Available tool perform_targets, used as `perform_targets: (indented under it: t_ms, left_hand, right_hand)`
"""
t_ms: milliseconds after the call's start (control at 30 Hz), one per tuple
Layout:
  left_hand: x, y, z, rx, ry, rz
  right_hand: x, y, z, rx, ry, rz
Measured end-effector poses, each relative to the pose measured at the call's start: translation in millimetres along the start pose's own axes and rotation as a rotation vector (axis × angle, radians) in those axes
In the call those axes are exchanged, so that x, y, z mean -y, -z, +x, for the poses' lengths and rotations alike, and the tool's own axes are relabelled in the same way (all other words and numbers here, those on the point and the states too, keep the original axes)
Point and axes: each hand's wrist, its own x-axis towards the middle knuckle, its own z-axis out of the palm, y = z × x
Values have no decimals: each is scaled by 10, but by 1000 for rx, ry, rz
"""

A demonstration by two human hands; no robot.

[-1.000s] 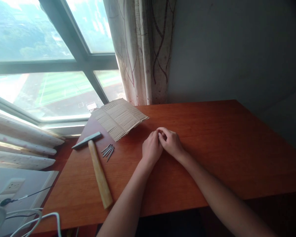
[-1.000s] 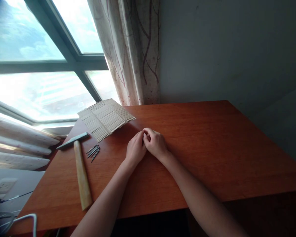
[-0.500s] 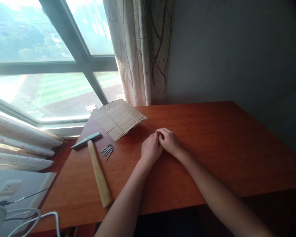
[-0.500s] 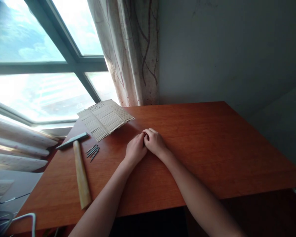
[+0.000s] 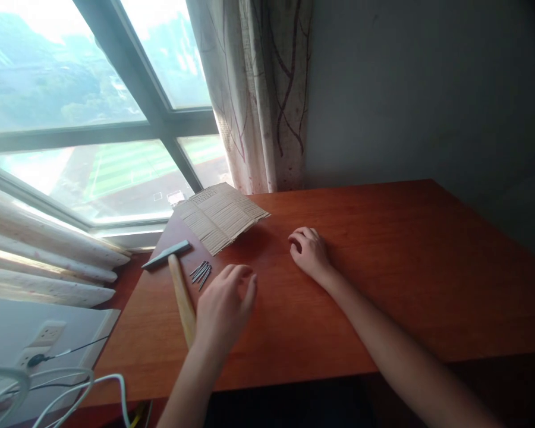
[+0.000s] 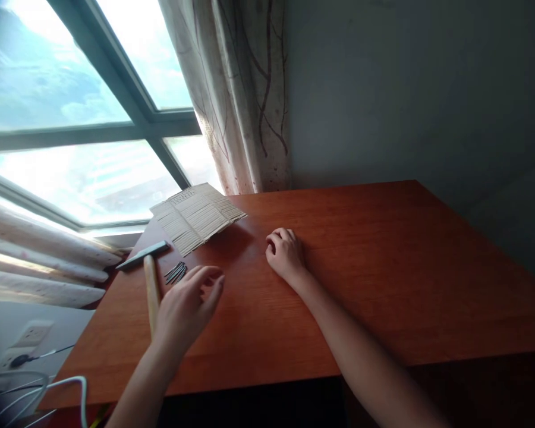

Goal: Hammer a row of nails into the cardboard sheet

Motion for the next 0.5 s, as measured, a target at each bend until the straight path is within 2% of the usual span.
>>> perform_targets:
  t_ms: [100, 233, 400, 500]
  left_hand:
    - [376, 185, -115, -57, 270, 173]
    - [756, 250, -180, -31, 477, 276]
    - [940, 284, -159, 130, 636, 228]
    - [1013, 302, -114, 147, 648, 228]
  right_hand:
    - [-3, -28, -10, -14, 7, -14]
    - [-1, -54, -17, 0, 34, -32]
    - [-11, -69, -14, 0, 40, -41]
    - [-27, -71, -11, -3, 41, -41]
